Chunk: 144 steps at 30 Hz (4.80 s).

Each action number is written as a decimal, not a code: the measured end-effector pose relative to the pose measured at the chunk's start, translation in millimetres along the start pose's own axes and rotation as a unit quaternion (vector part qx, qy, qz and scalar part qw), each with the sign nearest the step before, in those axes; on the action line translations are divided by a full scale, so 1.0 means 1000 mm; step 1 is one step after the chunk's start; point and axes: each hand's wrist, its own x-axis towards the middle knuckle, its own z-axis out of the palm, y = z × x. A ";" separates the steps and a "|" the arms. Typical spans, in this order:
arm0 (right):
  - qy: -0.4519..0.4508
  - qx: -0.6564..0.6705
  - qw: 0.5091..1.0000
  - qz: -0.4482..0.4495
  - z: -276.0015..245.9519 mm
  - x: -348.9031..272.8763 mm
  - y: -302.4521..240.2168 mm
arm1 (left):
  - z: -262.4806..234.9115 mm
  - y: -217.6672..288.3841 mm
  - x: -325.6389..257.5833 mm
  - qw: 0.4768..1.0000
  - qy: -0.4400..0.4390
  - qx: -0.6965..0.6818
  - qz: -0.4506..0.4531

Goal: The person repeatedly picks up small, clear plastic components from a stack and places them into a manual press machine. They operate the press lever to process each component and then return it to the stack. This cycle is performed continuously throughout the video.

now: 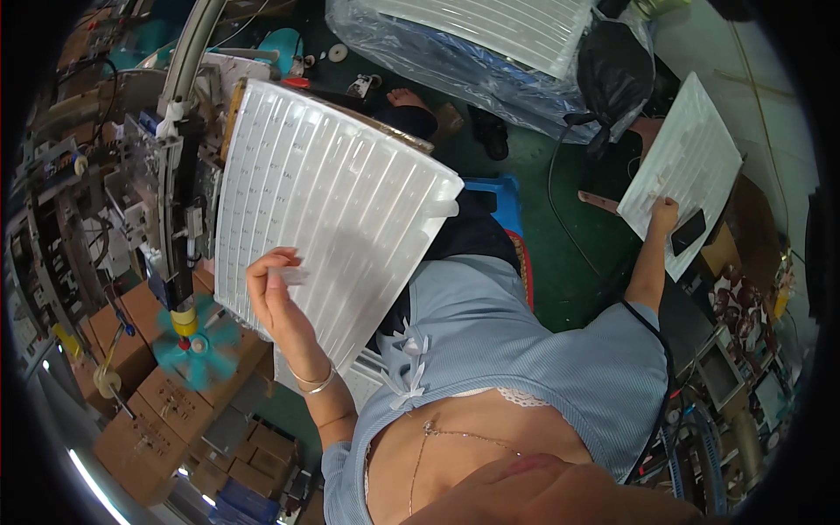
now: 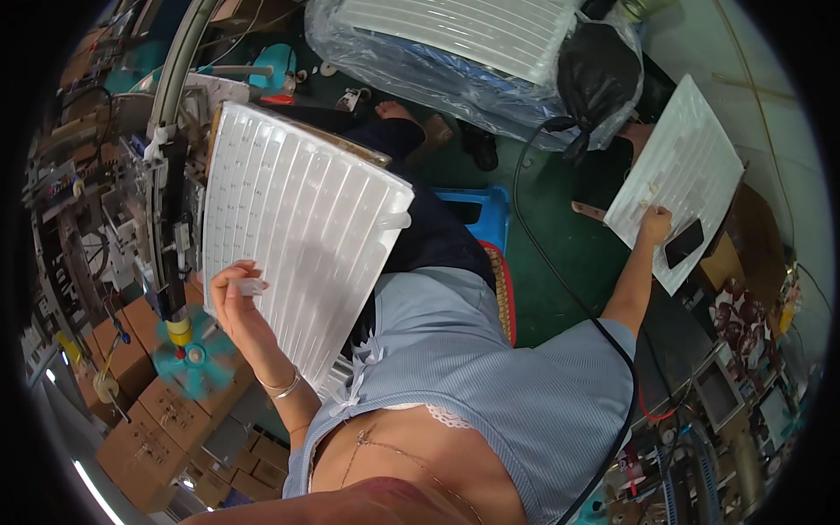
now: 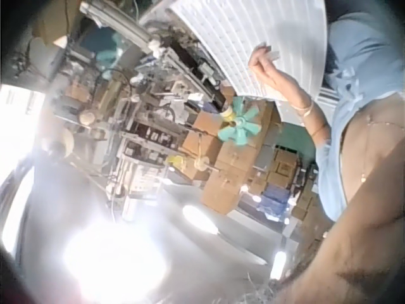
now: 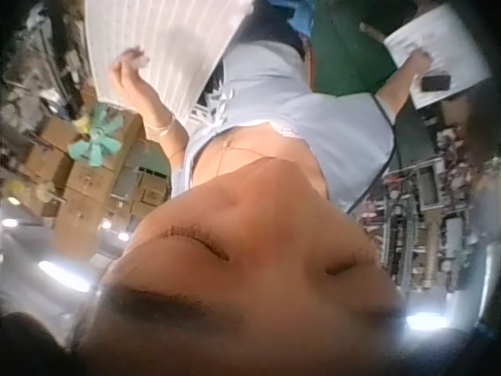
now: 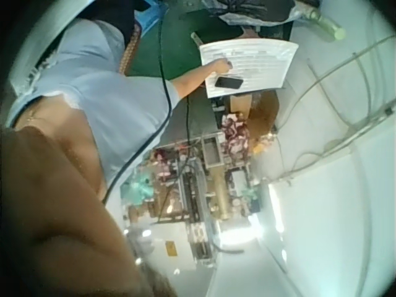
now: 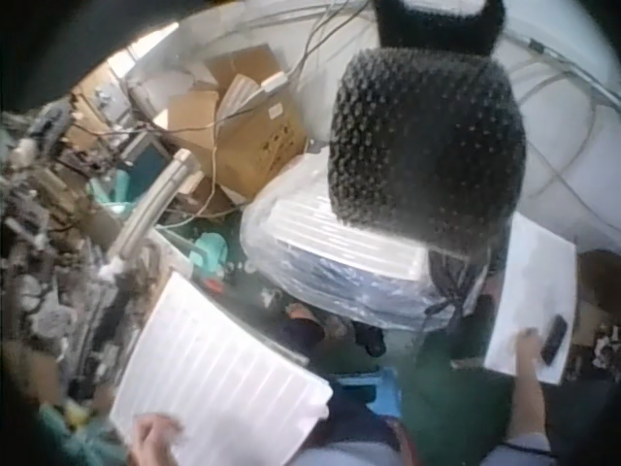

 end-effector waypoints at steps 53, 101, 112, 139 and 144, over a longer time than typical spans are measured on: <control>-0.463 0.474 0.622 -0.418 -0.216 -0.326 -0.287 | -0.008 -0.005 -0.041 0.967 -0.004 0.227 0.114; 0.080 0.397 0.378 -0.833 -0.299 -0.660 -0.636 | -0.214 -0.078 -0.022 0.908 0.384 0.163 -0.026; -0.219 0.348 0.226 -0.883 -0.260 -0.614 -0.501 | -0.191 -0.129 -0.079 0.900 0.120 0.416 -0.047; -0.564 0.279 0.387 -0.674 -0.233 -0.546 -0.459 | -0.186 -0.138 -0.061 0.874 0.033 0.473 0.109; -0.612 0.345 0.398 -0.589 -0.236 -0.534 -0.481 | -0.191 -0.132 -0.061 0.883 0.056 0.459 0.075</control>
